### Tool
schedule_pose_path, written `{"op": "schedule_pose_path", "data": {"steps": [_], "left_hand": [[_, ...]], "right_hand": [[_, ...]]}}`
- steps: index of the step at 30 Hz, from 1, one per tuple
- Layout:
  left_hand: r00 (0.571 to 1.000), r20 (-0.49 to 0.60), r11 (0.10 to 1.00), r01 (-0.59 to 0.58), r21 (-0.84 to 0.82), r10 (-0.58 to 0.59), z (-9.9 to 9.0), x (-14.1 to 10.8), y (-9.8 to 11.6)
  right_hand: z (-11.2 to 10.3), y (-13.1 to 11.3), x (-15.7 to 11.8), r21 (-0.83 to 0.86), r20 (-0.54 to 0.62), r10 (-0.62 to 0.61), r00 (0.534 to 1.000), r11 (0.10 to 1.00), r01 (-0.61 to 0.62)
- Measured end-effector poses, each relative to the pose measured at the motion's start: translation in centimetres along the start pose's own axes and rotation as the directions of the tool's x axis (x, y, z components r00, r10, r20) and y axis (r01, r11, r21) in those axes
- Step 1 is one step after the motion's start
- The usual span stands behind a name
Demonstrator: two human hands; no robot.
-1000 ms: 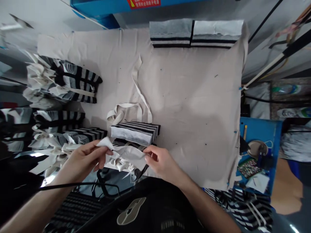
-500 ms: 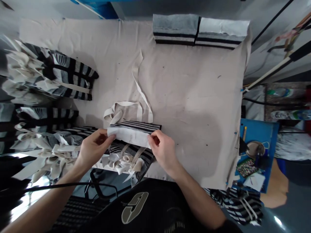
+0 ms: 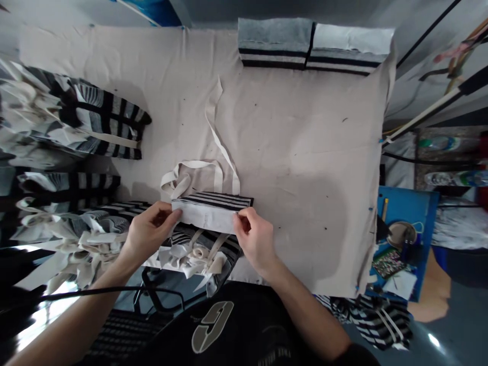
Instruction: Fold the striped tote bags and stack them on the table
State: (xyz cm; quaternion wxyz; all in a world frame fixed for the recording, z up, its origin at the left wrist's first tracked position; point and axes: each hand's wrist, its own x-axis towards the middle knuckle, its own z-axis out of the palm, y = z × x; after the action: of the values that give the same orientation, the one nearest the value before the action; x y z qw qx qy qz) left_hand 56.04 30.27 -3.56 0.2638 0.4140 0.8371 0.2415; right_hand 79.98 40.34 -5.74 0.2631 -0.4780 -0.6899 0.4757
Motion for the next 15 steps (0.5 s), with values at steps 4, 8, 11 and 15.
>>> {"op": "schedule_pose_path", "data": {"steps": [4,8,11,15], "left_hand": [[1.000,-0.022,0.992,0.014,0.122,-0.011,-0.5,0.0,0.1],[0.977,-0.109,0.932,-0.139,0.336,0.186,-2.7,0.4,2.5],[0.859,0.157,0.769,-0.507,0.388,0.487,-3.3,1.7,5.6],[0.608,0.526,0.611,-0.767,0.196,0.595,-0.9,4.2,8.7]], "right_hand": [[0.3,0.6,-0.9,0.065,-0.042,0.074,0.996,0.995,-0.071],[0.5,1.2,-2.4,0.180,-0.073,0.137,0.988,0.976,-0.122],[0.8,1.4,-3.0,0.182,-0.048,0.208,0.977,0.963,-0.196],[1.5,1.7,-2.7,0.170,-0.017,0.285,0.958,0.945,-0.278]]}}
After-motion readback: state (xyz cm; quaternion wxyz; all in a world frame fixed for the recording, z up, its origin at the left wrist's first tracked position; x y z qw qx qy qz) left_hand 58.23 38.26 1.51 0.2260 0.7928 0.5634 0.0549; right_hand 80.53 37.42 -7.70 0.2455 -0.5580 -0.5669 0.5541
